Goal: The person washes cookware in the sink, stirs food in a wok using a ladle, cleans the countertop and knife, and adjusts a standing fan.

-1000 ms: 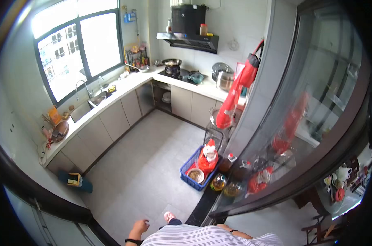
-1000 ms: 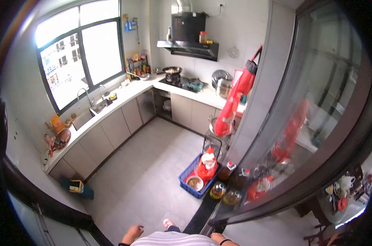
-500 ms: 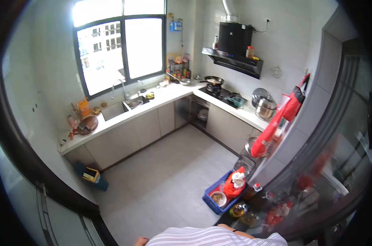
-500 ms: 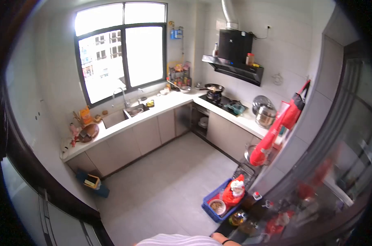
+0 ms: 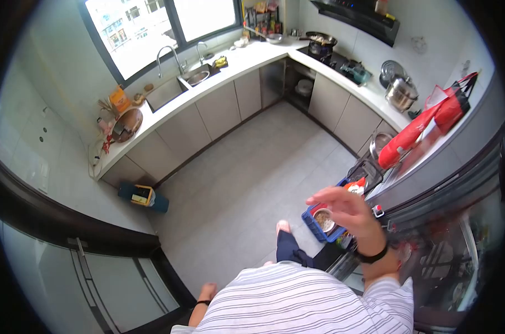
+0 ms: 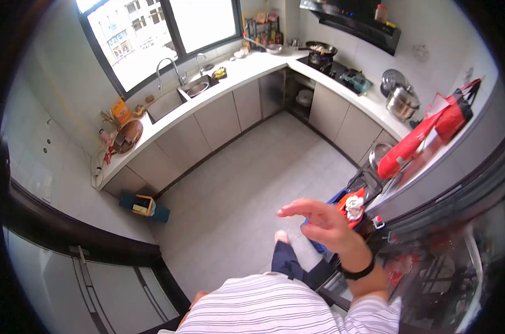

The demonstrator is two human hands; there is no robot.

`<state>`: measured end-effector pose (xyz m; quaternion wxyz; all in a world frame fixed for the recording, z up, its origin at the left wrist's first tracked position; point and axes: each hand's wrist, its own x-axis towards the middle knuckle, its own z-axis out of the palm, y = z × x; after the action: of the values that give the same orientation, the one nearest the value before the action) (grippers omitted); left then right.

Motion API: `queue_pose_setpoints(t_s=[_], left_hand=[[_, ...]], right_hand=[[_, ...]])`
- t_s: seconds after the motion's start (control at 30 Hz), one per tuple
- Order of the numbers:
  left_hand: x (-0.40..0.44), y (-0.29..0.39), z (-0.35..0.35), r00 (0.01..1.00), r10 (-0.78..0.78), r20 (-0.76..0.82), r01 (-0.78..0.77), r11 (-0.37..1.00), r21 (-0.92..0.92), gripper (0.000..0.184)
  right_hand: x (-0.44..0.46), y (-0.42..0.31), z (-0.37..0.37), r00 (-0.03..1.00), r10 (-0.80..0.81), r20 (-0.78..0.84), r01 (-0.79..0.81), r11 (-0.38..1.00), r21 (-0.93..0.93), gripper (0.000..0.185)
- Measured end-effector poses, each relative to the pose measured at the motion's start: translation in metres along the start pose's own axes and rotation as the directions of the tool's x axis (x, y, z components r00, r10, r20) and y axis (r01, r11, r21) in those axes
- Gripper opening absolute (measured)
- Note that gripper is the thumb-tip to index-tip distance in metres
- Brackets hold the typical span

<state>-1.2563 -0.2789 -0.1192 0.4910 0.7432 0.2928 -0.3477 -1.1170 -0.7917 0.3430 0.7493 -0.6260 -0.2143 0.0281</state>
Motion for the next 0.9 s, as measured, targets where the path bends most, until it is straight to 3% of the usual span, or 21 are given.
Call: queue_pose_setpoints(t_s=[0.03,0.1,0.17,0.2,0.23,0.3,0.37,0.43,0.5,0.57,0.6,0.63,0.7,0.73,0.77,0.8,0.83,0.9], left_hand=[[0.008,0.015,0.004,0.999,-0.045,-0.002,0.044,0.997,-0.069,0.019],[0.024,0.049,0.011,0.996,-0.084,-0.01,0.082,0.988,-0.128,0.02],[0.04,0.093,0.015,0.988,-0.147,-0.047,0.143,0.986,-0.088,0.021],[0.094,0.068,0.014,0.997,-0.079,0.007,0.079,0.988,-0.133,0.021],[0.093,0.103,0.013,0.998,-0.07,-0.004,0.069,0.988,-0.135,0.021],[0.091,0.169,0.014,0.995,-0.01,-0.095,0.027,0.983,0.182,0.023],[0.102,0.218,0.015,0.989,-0.019,-0.145,0.037,0.992,0.124,0.025],[0.128,0.24,0.01,0.987,0.08,-0.141,-0.067,0.993,0.097,0.022],[0.155,0.267,0.012,0.971,0.085,-0.221,-0.055,0.989,0.138,0.02],[0.163,0.31,0.012,0.992,0.008,-0.128,-0.025,0.99,-0.137,0.018],[0.163,0.335,0.018,0.982,-0.006,-0.188,-0.007,0.998,-0.064,0.018],[0.163,0.358,0.02,0.969,-0.024,-0.245,0.026,1.0,0.004,0.019],[0.179,0.388,0.021,0.981,0.0,-0.192,0.014,0.997,0.072,0.018],[0.196,0.398,0.021,0.986,0.039,-0.164,-0.018,0.992,0.128,0.019],[0.21,0.413,0.021,0.988,0.025,-0.15,0.004,0.982,0.188,0.022],[0.239,0.412,0.019,0.99,0.045,-0.136,-0.011,0.971,0.237,0.026],[0.251,0.432,0.015,0.989,0.062,-0.138,0.001,0.91,0.415,0.028],[0.291,0.464,0.003,0.985,0.009,-0.171,0.078,0.865,0.496,0.031]], right_hand=[[0.021,-0.033,0.005,0.975,-0.164,0.152,0.17,0.985,-0.026,0.036],[0.058,-0.063,0.007,0.845,-0.396,0.361,0.344,0.917,0.201,0.036],[0.085,-0.078,-0.001,0.736,-0.516,0.439,0.393,0.853,0.343,0.035],[0.1,-0.081,-0.01,0.7,-0.553,0.451,0.403,0.828,0.39,0.034],[0.115,-0.082,-0.021,0.678,-0.577,0.456,0.403,0.81,0.426,0.034],[0.151,-0.077,-0.045,0.643,-0.607,0.466,0.388,0.783,0.485,0.033],[0.188,-0.071,-0.068,0.611,-0.634,0.473,0.37,0.758,0.538,0.033],[0.224,-0.069,-0.094,0.576,-0.665,0.476,0.353,0.727,0.588,0.032],[0.253,-0.07,-0.118,0.527,-0.687,0.5,0.308,0.703,0.641,0.032],[0.272,-0.075,-0.144,0.46,-0.697,0.55,0.204,0.685,0.699,0.032],[0.282,-0.077,-0.15,0.442,-0.709,0.549,0.148,0.662,0.735,0.032],[0.304,-0.083,-0.133,0.448,-0.839,0.309,0.466,0.514,0.72,0.027],[0.342,-0.075,-0.138,0.199,-0.98,0.015,0.849,0.179,0.497,0.024],[0.363,-0.064,-0.152,0.003,-1.0,-0.008,0.921,-0.001,0.39,0.02],[0.379,-0.057,-0.175,-0.012,-1.0,0.022,0.911,-0.002,0.412,0.02],[0.392,-0.05,-0.202,0.058,-0.96,0.274,0.75,0.223,0.622,0.019],[0.409,-0.045,-0.218,0.056,-0.865,0.499,0.612,0.425,0.667,0.023],[0.449,-0.033,-0.247,0.039,-0.552,0.833,0.434,0.761,0.483,0.038]])
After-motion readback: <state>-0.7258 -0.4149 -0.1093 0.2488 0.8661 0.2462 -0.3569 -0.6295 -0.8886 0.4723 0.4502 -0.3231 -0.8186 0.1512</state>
